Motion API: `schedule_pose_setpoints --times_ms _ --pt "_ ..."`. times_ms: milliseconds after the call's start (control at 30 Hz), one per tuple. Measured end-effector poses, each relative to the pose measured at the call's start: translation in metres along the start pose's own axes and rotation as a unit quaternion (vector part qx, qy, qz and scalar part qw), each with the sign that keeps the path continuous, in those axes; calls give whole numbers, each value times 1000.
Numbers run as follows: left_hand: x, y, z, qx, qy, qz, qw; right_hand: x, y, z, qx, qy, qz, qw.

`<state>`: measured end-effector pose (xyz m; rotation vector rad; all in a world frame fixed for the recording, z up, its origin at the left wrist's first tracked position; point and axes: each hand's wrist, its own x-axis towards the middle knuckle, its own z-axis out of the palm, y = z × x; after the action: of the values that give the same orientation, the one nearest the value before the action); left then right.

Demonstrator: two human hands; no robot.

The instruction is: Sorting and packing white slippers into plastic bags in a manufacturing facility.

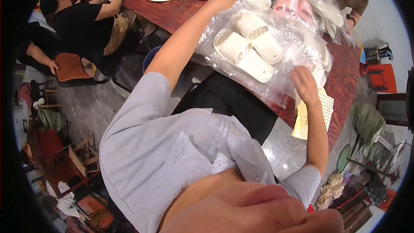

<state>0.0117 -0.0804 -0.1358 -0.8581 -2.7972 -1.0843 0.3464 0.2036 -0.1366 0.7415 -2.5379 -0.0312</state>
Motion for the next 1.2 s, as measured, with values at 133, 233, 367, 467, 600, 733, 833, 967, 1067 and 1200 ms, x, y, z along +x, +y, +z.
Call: schedule_pose_setpoints --times_ms 133,233,367,467,600,733,833,967,1067,1200 --pt "15 -19 24 73 -51 -34 995 23 -3 14 78 -159 5 984" --pt "9 -2 62 48 -8 -14 999 41 -4 23 196 -188 54 961" --pt "9 -17 84 -4 2 1 1000 85 -16 39 266 -206 11 942" --pt "13 -25 92 -74 16 -15 997 110 -9 80 258 -168 -78 948" --pt "12 -28 106 -191 69 -45 978 128 -12 125 178 -131 -57 974" --pt "9 -30 111 -170 149 -62 972 135 -26 156 172 -97 -33 980" --pt "-1 -11 102 -165 177 -72 968 124 -26 161 149 -71 -23 986" --pt "1 -19 82 -138 190 -108 966 103 -46 120 178 -62 86 978" --pt "5 -15 83 -77 171 -104 977 63 -32 120 117 -71 95 986" --pt "13 -59 80 -62 219 -148 962 62 -39 98 117 -79 227 964"
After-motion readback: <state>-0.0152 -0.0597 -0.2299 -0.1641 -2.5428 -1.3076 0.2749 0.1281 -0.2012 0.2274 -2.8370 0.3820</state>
